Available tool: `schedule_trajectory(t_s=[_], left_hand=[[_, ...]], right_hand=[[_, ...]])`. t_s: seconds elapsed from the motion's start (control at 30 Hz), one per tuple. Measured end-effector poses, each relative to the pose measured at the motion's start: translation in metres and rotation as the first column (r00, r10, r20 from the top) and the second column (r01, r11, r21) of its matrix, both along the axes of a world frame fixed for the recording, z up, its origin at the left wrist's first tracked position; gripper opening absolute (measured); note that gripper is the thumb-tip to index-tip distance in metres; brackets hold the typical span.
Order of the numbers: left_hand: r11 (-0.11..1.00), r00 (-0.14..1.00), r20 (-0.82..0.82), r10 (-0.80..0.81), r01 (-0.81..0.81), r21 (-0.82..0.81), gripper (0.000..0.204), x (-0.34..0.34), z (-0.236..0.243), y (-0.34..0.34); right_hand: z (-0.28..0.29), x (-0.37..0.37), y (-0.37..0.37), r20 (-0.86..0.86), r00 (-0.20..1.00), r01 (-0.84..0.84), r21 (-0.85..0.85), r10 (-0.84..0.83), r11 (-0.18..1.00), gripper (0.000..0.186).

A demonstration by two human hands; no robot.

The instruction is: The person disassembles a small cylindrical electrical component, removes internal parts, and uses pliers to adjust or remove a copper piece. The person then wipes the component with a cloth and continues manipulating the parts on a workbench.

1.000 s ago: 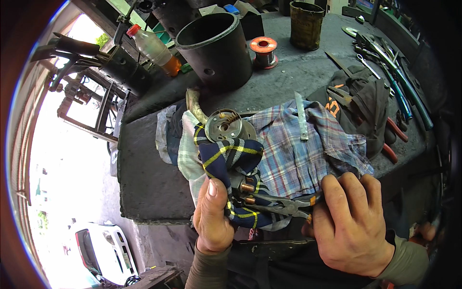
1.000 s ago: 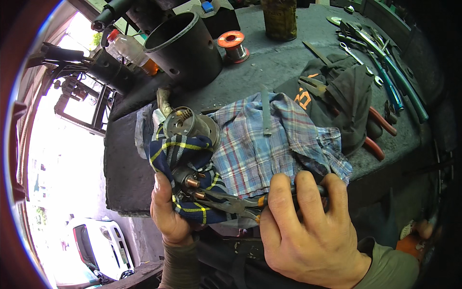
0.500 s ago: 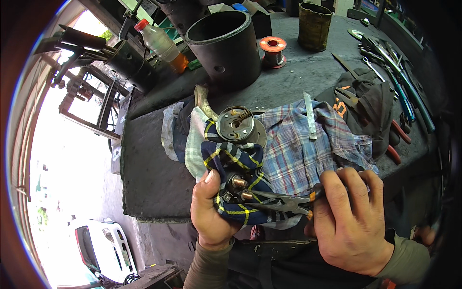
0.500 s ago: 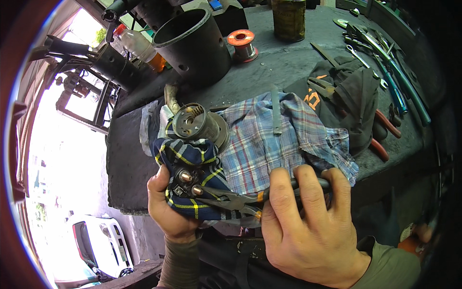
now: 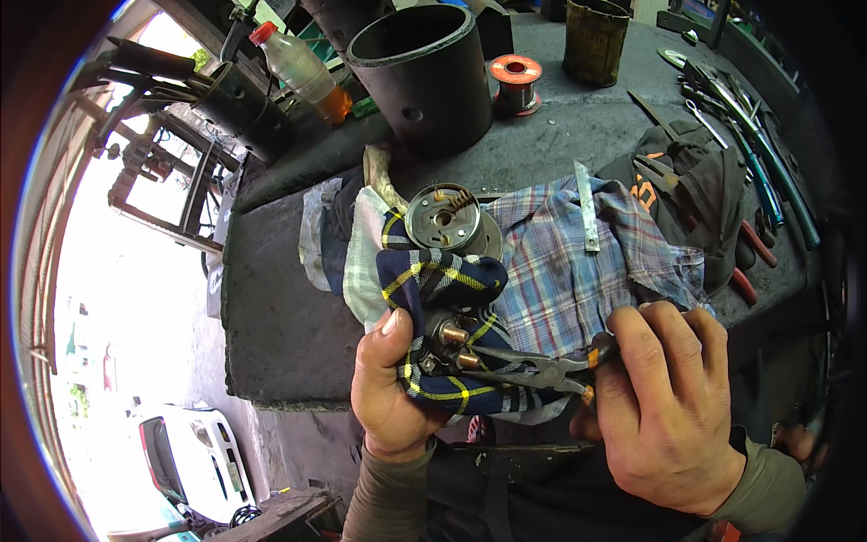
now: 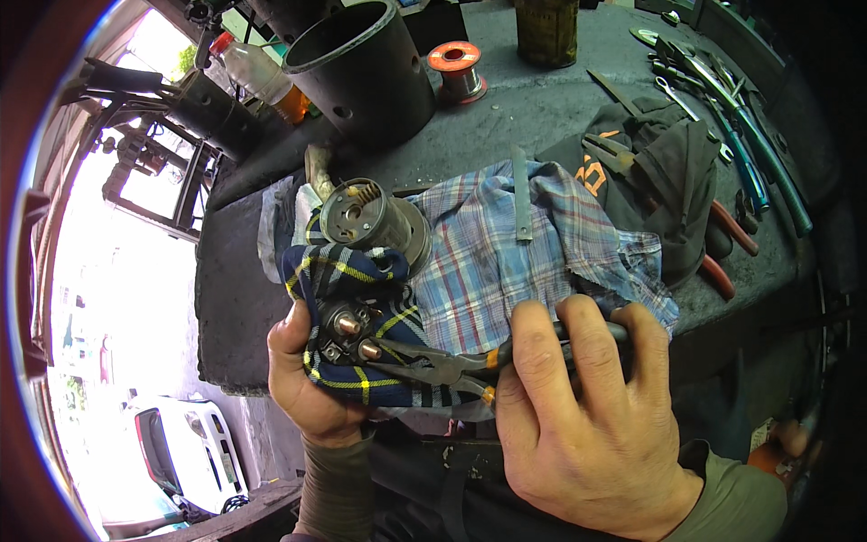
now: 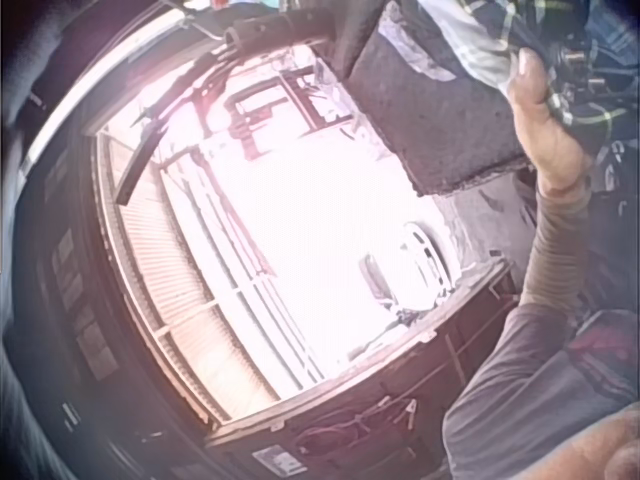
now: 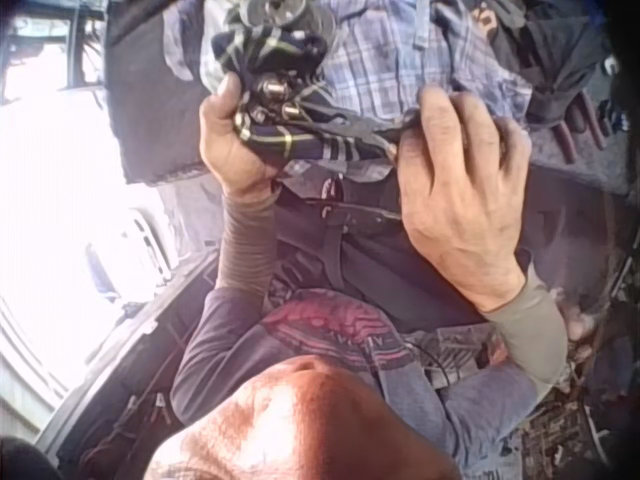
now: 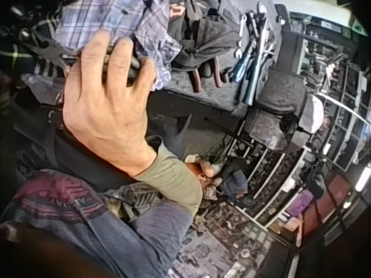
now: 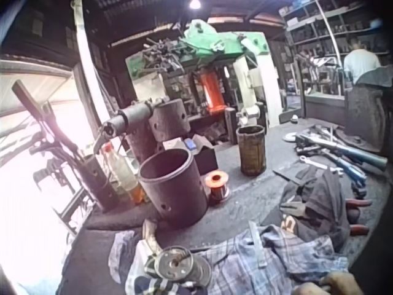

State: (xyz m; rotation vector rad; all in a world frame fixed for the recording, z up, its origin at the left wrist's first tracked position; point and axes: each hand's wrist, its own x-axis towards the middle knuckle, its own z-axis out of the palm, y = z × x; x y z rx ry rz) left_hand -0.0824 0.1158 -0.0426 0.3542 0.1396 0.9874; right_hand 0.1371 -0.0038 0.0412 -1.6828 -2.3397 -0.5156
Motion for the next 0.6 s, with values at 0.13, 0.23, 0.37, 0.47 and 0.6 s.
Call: schedule_trajectory(t_s=[0.13,0.23,0.37,0.47,0.6], left_hand=[[1.000,0.997,-0.069,0.028,-0.027,0.017,0.057,-0.003,-0.005,0.001],[0.997,0.985,-0.156,0.071,-0.068,0.023,0.055,-0.004,-0.004,-0.001],[0.985,0.868,-0.466,0.172,-0.136,0.110,0.052,0.002,0.009,-0.006],[0.979,0.825,-0.533,0.189,-0.117,0.166,0.050,0.003,0.016,-0.007],[0.973,0.809,-0.551,0.204,-0.107,0.203,0.050,0.005,0.019,-0.009]], right_hand=[[-0.001,0.001,0.000,0.007,1.000,-0.009,0.003,0.009,1.000,0.048],[-0.005,0.003,0.002,-0.001,1.000,-0.027,0.017,0.027,0.999,0.049],[-0.008,0.005,0.002,-0.025,0.999,-0.040,0.005,0.040,0.999,0.044],[-0.008,0.003,0.002,-0.037,0.998,-0.050,-0.001,0.050,0.999,0.041],[-0.009,0.005,0.002,-0.062,0.996,-0.061,-0.014,0.060,0.998,0.037]])
